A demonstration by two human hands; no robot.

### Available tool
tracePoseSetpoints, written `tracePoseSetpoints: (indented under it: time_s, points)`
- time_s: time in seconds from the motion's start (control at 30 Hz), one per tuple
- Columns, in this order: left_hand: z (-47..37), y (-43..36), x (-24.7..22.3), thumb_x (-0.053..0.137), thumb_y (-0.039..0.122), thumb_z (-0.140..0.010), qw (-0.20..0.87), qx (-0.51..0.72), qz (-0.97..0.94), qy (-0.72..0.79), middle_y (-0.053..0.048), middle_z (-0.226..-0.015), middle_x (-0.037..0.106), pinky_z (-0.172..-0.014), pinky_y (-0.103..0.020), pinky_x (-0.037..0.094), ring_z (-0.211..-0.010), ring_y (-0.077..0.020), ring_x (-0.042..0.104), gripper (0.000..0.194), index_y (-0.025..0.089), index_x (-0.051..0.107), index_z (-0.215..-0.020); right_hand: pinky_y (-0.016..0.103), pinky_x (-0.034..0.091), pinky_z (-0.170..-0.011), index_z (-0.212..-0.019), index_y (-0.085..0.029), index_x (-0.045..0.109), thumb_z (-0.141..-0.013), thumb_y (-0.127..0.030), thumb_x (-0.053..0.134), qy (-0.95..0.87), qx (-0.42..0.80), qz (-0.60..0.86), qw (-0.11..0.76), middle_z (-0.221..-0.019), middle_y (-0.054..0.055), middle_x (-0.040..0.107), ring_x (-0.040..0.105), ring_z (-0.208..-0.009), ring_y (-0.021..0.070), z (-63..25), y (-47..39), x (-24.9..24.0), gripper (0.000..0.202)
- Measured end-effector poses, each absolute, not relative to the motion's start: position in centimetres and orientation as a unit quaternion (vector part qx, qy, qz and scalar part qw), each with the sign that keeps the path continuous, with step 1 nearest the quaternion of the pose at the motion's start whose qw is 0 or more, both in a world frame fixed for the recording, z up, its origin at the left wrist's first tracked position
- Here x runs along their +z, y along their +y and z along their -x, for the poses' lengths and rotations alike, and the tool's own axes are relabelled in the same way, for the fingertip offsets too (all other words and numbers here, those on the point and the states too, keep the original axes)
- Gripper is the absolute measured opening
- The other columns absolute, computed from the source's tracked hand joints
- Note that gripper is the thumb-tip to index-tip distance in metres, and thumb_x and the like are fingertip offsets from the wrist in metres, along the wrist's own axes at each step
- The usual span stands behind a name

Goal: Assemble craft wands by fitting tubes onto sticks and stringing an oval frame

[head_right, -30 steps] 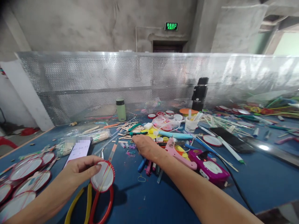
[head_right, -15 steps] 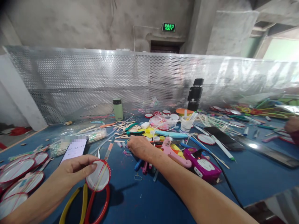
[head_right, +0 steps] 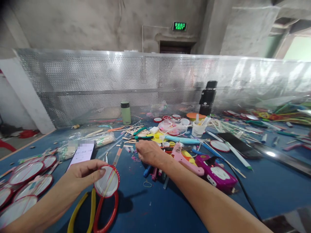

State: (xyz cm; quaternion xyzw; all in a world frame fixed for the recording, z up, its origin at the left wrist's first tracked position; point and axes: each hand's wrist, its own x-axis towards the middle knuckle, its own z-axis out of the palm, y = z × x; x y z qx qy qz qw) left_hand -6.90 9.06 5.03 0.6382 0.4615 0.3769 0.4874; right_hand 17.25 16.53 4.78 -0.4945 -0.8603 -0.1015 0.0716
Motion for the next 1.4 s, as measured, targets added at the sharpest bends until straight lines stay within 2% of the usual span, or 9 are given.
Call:
tracePoseSetpoints:
  time_s: [0.1, 0.3, 0.43, 0.67, 0.87, 1.07, 1.23, 1.4]
  points:
    - [6.9, 9.2, 5.0, 0.064, 0.038, -0.079, 0.487, 0.379, -0.640, 0.459, -0.001, -0.074, 0.069, -0.063, -0.022, 0.043, -0.068, -0.0152, 0.058, 0.023, 0.017, 0.072, -0.082, 0.023, 0.040, -0.066, -0.087, -0.017, 0.066, -0.086, -0.020, 0.054, -0.851, -0.091, 0.510, 0.086, -0.092, 0.006, 0.070, 0.064, -0.081, 0.0168, -17.7, 16.5, 5.2, 0.012]
    - [6.7, 8.8, 5.3, 0.066, 0.041, -0.076, 0.476, 0.383, -0.641, 0.464, -0.003, -0.075, 0.071, -0.065, -0.023, 0.044, -0.070, -0.0175, 0.060, 0.025, 0.017, 0.073, -0.082, 0.024, 0.042, -0.066, -0.086, -0.019, 0.072, -0.087, -0.024, 0.056, -0.841, -0.086, 0.531, 0.066, -0.089, 0.007, 0.072, 0.066, -0.085, 0.0198, -18.3, 17.2, 5.8, 0.016]
    - [6.7, 8.9, 5.0, 0.070, 0.043, -0.071, 0.476, 0.401, -0.627, 0.468, -0.002, -0.073, 0.071, -0.064, -0.022, 0.044, -0.069, -0.0178, 0.060, 0.026, 0.019, 0.075, -0.080, 0.024, 0.045, -0.072, -0.097, -0.020, 0.073, -0.089, -0.021, 0.051, -0.832, -0.107, 0.542, 0.054, -0.097, 0.010, 0.073, 0.067, -0.094, 0.0216, -17.6, 18.1, 6.8, 0.023]
    - [6.8, 9.6, 4.4, 0.072, 0.044, -0.068, 0.468, 0.430, -0.625, 0.453, -0.001, -0.066, 0.069, -0.060, -0.022, 0.043, -0.064, -0.0166, 0.058, 0.027, 0.019, 0.076, -0.079, 0.029, 0.050, -0.078, -0.095, -0.013, 0.073, -0.088, -0.014, 0.054, -0.839, -0.126, 0.530, 0.003, -0.100, 0.015, 0.072, 0.067, -0.099, 0.0249, -14.3, 20.7, 6.6, 0.020]
    - [6.8, 9.2, 4.8, 0.070, 0.043, -0.070, 0.459, 0.428, -0.628, 0.460, -0.001, -0.068, 0.070, -0.060, -0.022, 0.043, -0.063, -0.0167, 0.059, 0.027, 0.019, 0.076, -0.081, 0.039, 0.054, -0.083, -0.107, -0.014, 0.063, -0.093, -0.031, 0.057, -0.843, -0.133, 0.520, -0.040, -0.107, 0.006, 0.066, 0.065, -0.095, 0.0184, -13.2, 22.5, 4.9, 0.023]
    - [6.8, 9.1, 4.9, 0.069, 0.044, -0.071, 0.455, 0.421, -0.637, 0.458, -0.002, -0.069, 0.071, -0.061, -0.023, 0.044, -0.066, -0.0177, 0.060, 0.028, 0.019, 0.076, -0.080, 0.032, 0.052, -0.080, -0.099, -0.012, 0.070, -0.091, -0.016, 0.051, -0.852, -0.147, 0.502, -0.036, -0.102, 0.014, 0.071, 0.067, -0.099, 0.0241, -13.9, 22.4, 5.4, 0.021]
    - [6.8, 9.3, 4.4, 0.069, 0.041, -0.070, 0.458, 0.426, -0.629, 0.461, -0.002, -0.070, 0.072, -0.063, -0.024, 0.044, -0.068, -0.0179, 0.061, 0.026, 0.019, 0.076, -0.083, 0.028, 0.051, -0.077, -0.097, -0.011, 0.072, -0.086, -0.013, 0.052, -0.859, -0.151, 0.489, -0.030, -0.100, 0.017, 0.072, 0.068, -0.097, 0.0258, -14.2, 22.2, 5.6, 0.023]
    - [6.8, 9.5, 4.3, 0.068, 0.039, -0.073, 0.459, 0.427, -0.631, 0.456, -0.001, -0.068, 0.070, -0.059, -0.023, 0.041, -0.063, -0.0157, 0.058, 0.024, 0.018, 0.075, -0.081, 0.027, 0.050, -0.074, -0.094, -0.013, 0.072, -0.086, -0.011, 0.049, -0.865, -0.143, 0.481, -0.024, -0.097, 0.017, 0.073, 0.069, -0.094, 0.0245, -13.9, 22.6, 4.7, 0.024]
